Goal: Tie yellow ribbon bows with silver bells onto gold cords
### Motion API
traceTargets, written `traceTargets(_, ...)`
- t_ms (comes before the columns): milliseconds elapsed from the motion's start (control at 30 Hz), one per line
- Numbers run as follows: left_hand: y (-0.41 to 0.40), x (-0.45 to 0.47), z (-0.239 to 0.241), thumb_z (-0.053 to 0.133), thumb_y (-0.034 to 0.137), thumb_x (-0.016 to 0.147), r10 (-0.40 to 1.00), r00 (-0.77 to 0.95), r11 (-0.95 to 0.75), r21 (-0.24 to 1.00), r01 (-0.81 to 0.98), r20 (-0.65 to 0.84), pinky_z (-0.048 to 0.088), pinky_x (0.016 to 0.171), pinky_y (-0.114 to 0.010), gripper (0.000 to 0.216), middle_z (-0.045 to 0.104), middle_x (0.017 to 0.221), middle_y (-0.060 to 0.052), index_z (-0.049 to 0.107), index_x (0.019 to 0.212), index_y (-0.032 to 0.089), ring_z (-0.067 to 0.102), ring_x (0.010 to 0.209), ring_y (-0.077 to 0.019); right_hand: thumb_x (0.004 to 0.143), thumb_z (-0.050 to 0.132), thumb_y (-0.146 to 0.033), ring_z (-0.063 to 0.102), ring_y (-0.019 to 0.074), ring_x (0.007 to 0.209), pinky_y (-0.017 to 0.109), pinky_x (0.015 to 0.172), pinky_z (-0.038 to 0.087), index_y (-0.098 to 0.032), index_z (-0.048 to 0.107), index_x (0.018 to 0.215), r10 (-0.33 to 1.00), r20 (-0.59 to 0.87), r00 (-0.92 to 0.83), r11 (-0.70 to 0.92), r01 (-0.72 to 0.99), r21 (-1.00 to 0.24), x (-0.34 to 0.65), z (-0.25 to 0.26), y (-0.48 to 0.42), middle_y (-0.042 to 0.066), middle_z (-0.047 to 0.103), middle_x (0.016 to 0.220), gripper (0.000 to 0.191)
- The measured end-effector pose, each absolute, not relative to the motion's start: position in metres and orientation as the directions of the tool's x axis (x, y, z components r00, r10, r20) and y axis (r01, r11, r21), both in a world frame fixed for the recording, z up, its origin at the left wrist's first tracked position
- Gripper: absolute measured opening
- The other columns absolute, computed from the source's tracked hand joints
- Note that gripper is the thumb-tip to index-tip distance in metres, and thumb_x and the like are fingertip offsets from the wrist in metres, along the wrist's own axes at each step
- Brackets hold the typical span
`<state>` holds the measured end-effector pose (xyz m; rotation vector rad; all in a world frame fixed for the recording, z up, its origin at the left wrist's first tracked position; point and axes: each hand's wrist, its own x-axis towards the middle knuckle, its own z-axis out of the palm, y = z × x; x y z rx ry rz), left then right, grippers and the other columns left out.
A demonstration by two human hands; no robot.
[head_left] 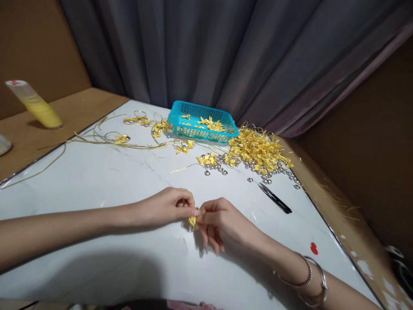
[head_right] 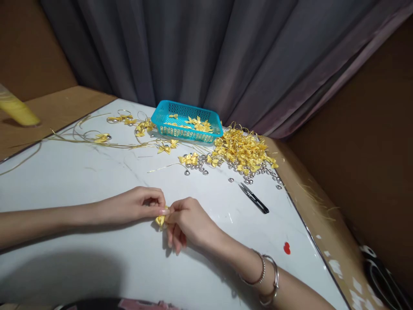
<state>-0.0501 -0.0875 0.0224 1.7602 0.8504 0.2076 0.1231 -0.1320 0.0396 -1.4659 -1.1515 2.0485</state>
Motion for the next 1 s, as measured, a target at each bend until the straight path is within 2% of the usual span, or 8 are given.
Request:
traceTargets(133,-0.089,-0.052,0.022,0.051,0.032,0.086,0.622,0.779,-0.338,0.869,0.362,-0.082,0.035,0.058,-0.021,0.022,0.052,0.071,0.001,0.057,0.073,0.015,0.046,0.063,-0.0097,0.068,0.048,-0.01,0.051,0.0079,0.03,0.015,0.027,0.036,-0.007,0.06,0.063,0.504,-0.652,-0.566,-0.73,0.125,-0.672,0.134,0.041,-0.12,0.005,0.061,0.046,0.014)
traceTargets(233,-0.091,-0.054,0.02,0.043,0.023,0.092,0.532,0.837,-0.594,0.762,0.257,0.132,0.039,0.065,-0.022,0.022,0.053,0.077,-0.001,0.056,0.077,0.015,0.049,0.07,-0.0102,0.072,0.054,-0.02,0.06,0.0122,0.043,0.018,0.033,0.044,-0.008,0.059,0.073,0.43,-0.651,-0.625,-0.726,0.189,-0.661,0.141,0.043,-0.118,0.007,0.065,0.06,0.013)
traceTargets(300,-0.091,-0.056,0.017,0.037,0.02,0.094,0.422,0.874,-0.754,0.628,0.192,0.24,0.04,0.066,-0.023,0.024,0.054,0.079,-0.003,0.056,0.079,0.014,0.049,0.072,-0.0115,0.074,0.061,-0.031,0.061,0.0143,0.048,0.022,0.035,0.046,-0.012,0.055,0.08,0.471,-0.652,-0.594,-0.621,0.302,-0.723,0.145,0.047,-0.122,0.005,0.064,0.065,0.021)
traceTargets(400,-0.091,-0.058,0.013,0.036,0.016,0.093,0.263,0.904,-0.908,0.404,0.114,0.336,0.04,0.062,-0.025,0.024,0.055,0.079,-0.006,0.056,0.08,0.013,0.048,0.071,-0.0138,0.067,0.073,-0.039,0.054,0.0116,0.049,0.022,0.041,0.041,-0.016,0.051,0.079,0.723,-0.542,-0.428,-0.252,0.567,-0.784,0.147,0.053,-0.133,-0.001,0.058,0.061,0.034)
traceTargets(500,-0.091,-0.058,0.011,0.037,0.013,0.092,0.173,0.908,-0.954,0.294,0.058,0.383,0.04,0.059,-0.025,0.022,0.057,0.077,-0.006,0.055,0.079,0.013,0.049,0.071,-0.0146,0.065,0.075,-0.043,0.048,0.0103,0.054,0.023,0.047,0.034,-0.016,0.051,0.074,0.879,-0.259,-0.401,0.137,0.732,-0.668,0.144,0.049,-0.143,0.001,0.057,0.064,0.037)
traceTargets(567,-0.091,-0.059,0.01,0.037,0.013,0.092,0.155,0.907,-0.961,0.274,0.045,0.392,0.04,0.058,-0.025,0.023,0.057,0.076,-0.006,0.056,0.078,0.013,0.048,0.07,-0.0145,0.071,0.07,-0.045,0.047,0.0102,0.052,0.024,0.046,0.031,-0.016,0.05,0.074,0.879,-0.179,-0.441,0.236,0.73,-0.641,0.141,0.041,-0.147,0.002,0.058,0.065,0.035)
traceTargets(700,-0.09,-0.06,0.007,0.035,0.013,0.093,0.177,0.899,-0.957,0.282,0.063,0.402,0.042,0.06,-0.025,0.025,0.059,0.079,-0.007,0.056,0.08,0.013,0.05,0.072,-0.0149,0.087,0.052,-0.032,0.055,0.0118,0.057,0.024,0.049,0.036,-0.016,0.05,0.077,0.86,-0.144,-0.489,0.247,0.647,-0.721,0.135,0.028,-0.147,0.006,0.065,0.072,0.019)
traceTargets(1000,-0.088,-0.062,0.005,0.034,0.016,0.094,0.191,0.884,-0.945,0.322,0.048,0.427,0.044,0.065,-0.024,0.024,0.06,0.082,-0.009,0.057,0.088,0.013,0.052,0.075,-0.0145,0.089,0.05,-0.024,0.064,0.0134,0.069,0.022,0.059,0.043,-0.013,0.053,0.083,0.789,-0.125,-0.601,0.267,0.52,-0.812,0.141,0.029,-0.138,0.008,0.071,0.079,0.013)
